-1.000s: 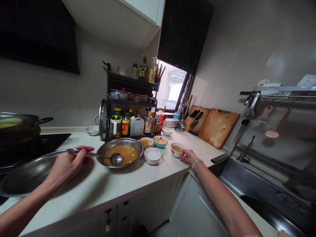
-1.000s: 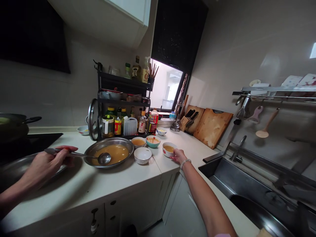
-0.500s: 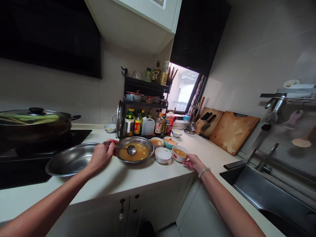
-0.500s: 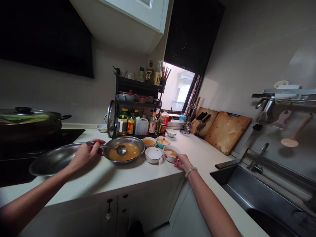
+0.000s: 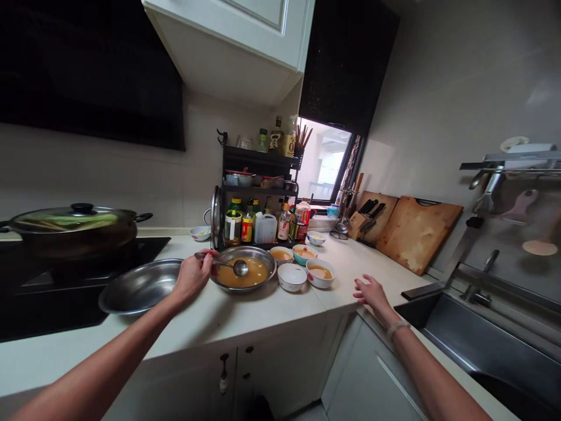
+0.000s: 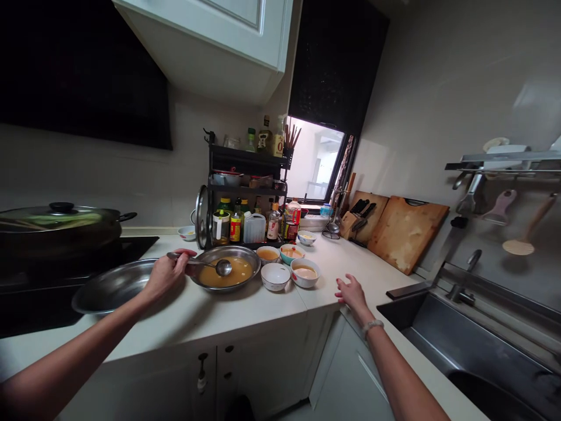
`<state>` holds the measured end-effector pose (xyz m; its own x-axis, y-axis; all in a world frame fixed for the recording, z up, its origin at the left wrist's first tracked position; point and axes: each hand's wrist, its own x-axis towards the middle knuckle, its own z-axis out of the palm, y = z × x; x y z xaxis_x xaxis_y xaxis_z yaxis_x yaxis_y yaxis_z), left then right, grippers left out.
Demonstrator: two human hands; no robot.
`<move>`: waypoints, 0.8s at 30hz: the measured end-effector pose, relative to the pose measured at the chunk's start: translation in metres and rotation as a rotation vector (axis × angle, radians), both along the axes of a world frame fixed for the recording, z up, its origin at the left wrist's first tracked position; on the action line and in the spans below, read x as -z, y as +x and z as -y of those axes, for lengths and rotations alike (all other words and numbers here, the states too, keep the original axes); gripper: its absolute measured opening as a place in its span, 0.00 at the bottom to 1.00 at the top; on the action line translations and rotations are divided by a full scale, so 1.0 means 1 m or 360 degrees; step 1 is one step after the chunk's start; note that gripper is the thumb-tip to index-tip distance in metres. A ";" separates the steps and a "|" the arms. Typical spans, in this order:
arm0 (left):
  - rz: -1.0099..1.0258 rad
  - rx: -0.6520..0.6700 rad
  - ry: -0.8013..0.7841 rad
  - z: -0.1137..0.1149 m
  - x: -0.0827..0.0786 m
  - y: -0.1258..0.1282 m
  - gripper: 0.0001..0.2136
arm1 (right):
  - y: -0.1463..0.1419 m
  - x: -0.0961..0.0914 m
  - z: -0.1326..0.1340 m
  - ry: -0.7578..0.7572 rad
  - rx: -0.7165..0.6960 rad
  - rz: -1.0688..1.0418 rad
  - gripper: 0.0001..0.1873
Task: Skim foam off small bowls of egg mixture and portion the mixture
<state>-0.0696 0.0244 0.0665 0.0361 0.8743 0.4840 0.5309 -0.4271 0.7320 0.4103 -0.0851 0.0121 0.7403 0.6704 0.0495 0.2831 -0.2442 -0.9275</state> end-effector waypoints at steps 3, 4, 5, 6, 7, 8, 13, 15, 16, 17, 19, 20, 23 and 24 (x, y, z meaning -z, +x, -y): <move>0.0234 -0.0022 -0.0062 -0.002 -0.001 -0.001 0.17 | 0.040 0.006 0.026 0.0015 0.0210 0.0272 0.28; 0.0314 -0.0037 -0.0088 -0.002 -0.003 0.000 0.16 | 0.053 0.007 0.037 -0.0031 0.0283 0.0350 0.28; 0.0401 -0.0049 -0.0117 -0.002 -0.005 0.002 0.15 | 0.066 0.008 0.049 -0.0089 0.0357 0.0410 0.27; 0.0510 -0.0053 -0.0148 -0.002 -0.007 0.004 0.14 | 0.077 0.009 0.061 -0.0147 0.0424 0.0445 0.27; 0.0640 -0.0054 -0.0168 -0.001 -0.010 0.007 0.13 | 0.086 0.011 0.074 -0.0196 0.0485 0.0458 0.27; 0.0781 -0.0048 -0.0183 0.000 -0.014 0.010 0.12 | 0.094 0.012 0.087 -0.0226 0.0536 0.0462 0.28; 0.1201 0.0047 -0.0302 0.001 -0.031 0.035 0.10 | 0.107 0.035 0.138 -0.0345 0.0639 0.0633 0.29; 0.1248 0.0132 -0.0361 -0.001 -0.037 0.051 0.10 | 0.101 0.046 0.150 -0.0408 0.0589 0.0704 0.29; 0.1265 0.0180 -0.0376 -0.002 -0.039 0.062 0.09 | 0.097 0.050 0.153 -0.0427 0.0574 0.0735 0.29; 0.1282 0.0224 -0.0376 -0.003 -0.040 0.073 0.09 | 0.092 0.053 0.155 -0.0431 0.0571 0.0762 0.28; 0.1274 0.0317 -0.0368 -0.006 -0.042 0.100 0.10 | 0.084 0.055 0.156 -0.0397 0.0590 0.0772 0.28; 0.1260 0.0350 -0.0353 -0.007 -0.041 0.115 0.11 | 0.081 0.055 0.156 -0.0366 0.0600 0.0751 0.28; 0.1072 0.0452 -0.0318 -0.009 -0.036 0.156 0.12 | 0.076 0.051 0.155 -0.0296 0.0614 0.0612 0.27; 0.0958 0.0486 -0.0290 -0.009 -0.033 0.169 0.13 | 0.076 0.050 0.156 -0.0280 0.0622 0.0558 0.26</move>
